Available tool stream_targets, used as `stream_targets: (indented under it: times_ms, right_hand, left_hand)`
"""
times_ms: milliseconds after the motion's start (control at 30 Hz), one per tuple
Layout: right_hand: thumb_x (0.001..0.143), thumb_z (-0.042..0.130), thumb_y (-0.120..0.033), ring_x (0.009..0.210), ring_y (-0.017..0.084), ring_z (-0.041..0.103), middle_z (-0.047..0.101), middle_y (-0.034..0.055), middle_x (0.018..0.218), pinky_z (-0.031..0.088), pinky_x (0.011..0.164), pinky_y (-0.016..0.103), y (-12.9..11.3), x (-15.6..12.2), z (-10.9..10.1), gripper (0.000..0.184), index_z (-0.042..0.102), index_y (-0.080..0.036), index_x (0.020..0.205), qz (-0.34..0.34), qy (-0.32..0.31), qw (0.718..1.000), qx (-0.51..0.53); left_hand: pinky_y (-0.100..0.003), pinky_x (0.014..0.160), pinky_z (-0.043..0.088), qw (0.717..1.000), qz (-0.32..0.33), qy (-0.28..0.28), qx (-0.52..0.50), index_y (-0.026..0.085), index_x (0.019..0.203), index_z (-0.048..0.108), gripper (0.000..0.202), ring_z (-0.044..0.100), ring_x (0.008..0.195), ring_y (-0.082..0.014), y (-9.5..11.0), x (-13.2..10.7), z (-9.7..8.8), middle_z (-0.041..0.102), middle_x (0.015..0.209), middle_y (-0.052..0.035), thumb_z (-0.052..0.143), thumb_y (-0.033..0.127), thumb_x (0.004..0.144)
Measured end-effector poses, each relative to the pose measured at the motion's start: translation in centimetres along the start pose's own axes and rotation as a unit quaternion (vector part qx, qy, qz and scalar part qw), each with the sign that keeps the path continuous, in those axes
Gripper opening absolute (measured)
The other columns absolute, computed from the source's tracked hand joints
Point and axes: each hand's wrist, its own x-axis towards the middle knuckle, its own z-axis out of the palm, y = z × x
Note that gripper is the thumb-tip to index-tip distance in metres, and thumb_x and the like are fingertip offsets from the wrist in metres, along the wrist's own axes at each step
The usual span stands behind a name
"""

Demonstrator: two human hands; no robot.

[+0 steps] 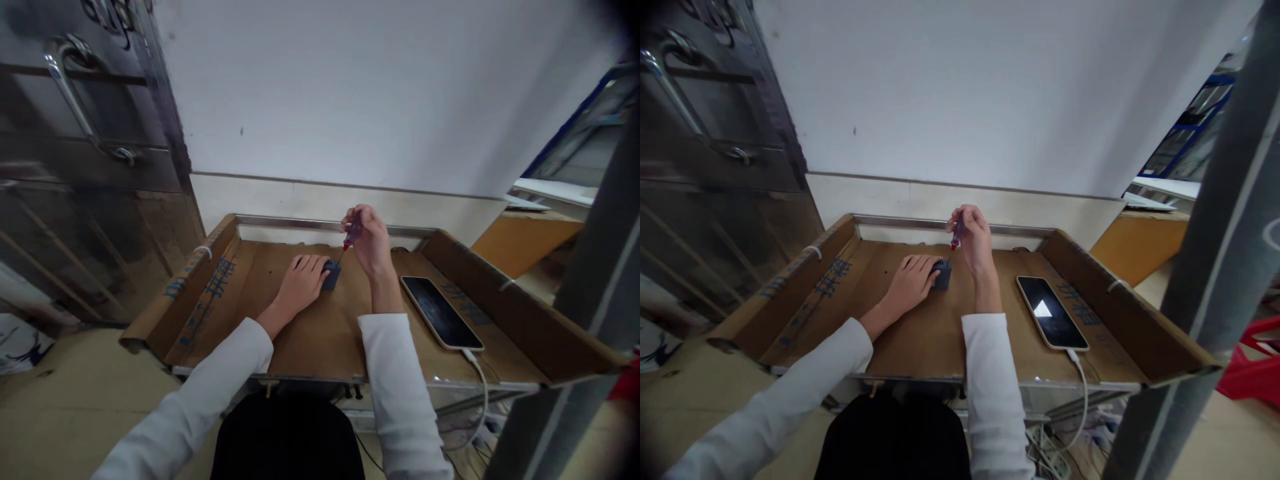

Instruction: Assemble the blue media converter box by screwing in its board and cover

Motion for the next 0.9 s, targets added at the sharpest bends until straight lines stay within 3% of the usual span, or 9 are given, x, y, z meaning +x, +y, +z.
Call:
stream_targets:
  times_ms: [200,300,400,567,767,900]
  right_hand:
    - [0.08,0.049,-0.068,0.041,0.007,0.033,0.031,-0.0088,0.05,0.031,0.04,0.021,0.25,0.19,0.6,0.045,0.047,-0.023,0.075,0.016,0.012,1.0,0.022]
    - [0.075,0.057,-0.067,0.041,0.007,0.033,0.032,-0.0103,0.05,0.029,0.04,0.02,0.5,0.25,0.65,0.044,0.042,-0.026,0.08,0.008,0.035,0.999,0.017]
    - [0.069,0.071,-0.054,0.046,0.008,0.041,0.04,-0.0109,0.054,0.033,0.043,0.02,0.61,0.27,0.39,0.045,0.037,-0.027,0.08,0.0,0.059,0.998,-0.009]
    - [0.069,0.073,-0.046,0.058,0.008,0.054,0.056,-0.0063,0.068,0.044,0.054,0.022,0.37,0.18,-0.12,0.037,0.044,-0.025,0.079,-0.008,0.056,0.998,-0.028]
    - [0.074,0.063,-0.06,0.049,0.007,0.047,0.044,-0.0076,0.058,0.041,0.048,0.023,0.35,0.08,-0.05,0.039,0.05,-0.023,0.079,-0.006,0.002,1.0,-0.012]
    - [0.075,0.06,-0.063,0.04,0.006,0.035,0.034,-0.0104,0.054,0.03,0.039,0.02,0.77,0.15,0.29,0.042,0.043,-0.026,0.084,-0.004,0.022,1.0,0.0]
  left_hand:
    - [-0.036,0.093,0.036,1.0,-0.002,0.002,0.01,0.016,0.121,0.052,0.032,0.055,0.103,-0.0213,0.02,0.06,-0.02,0.064,0.112,-0.0082,0.034,0.03,0.098]
    - [-0.036,0.093,0.036,1.0,0.0,0.001,0.007,0.016,0.121,0.051,0.032,0.055,0.103,-0.0214,0.01,0.06,-0.04,0.064,0.113,-0.0082,0.035,0.03,0.098]
    - [-0.036,0.092,0.037,1.0,-0.001,0.0,0.005,0.016,0.121,0.051,0.032,0.055,0.103,-0.0218,-0.04,0.05,-0.01,0.064,0.112,-0.0087,0.034,0.03,0.098]
    - [-0.037,0.093,0.036,1.0,-0.005,-0.001,0.005,0.017,0.121,0.051,0.032,0.055,0.103,-0.0219,-0.06,0.03,0.04,0.064,0.112,-0.0087,0.034,0.03,0.098]
    - [-0.036,0.093,0.036,1.0,-0.001,0.002,0.006,0.016,0.12,0.052,0.031,0.055,0.102,-0.0218,0.06,0.03,-0.12,0.064,0.111,-0.0084,0.035,0.03,0.098]
    - [-0.036,0.093,0.036,1.0,-0.002,0.001,0.006,0.016,0.121,0.051,0.032,0.055,0.102,-0.022,0.07,0.02,-0.12,0.064,0.111,-0.0081,0.035,0.03,0.098]
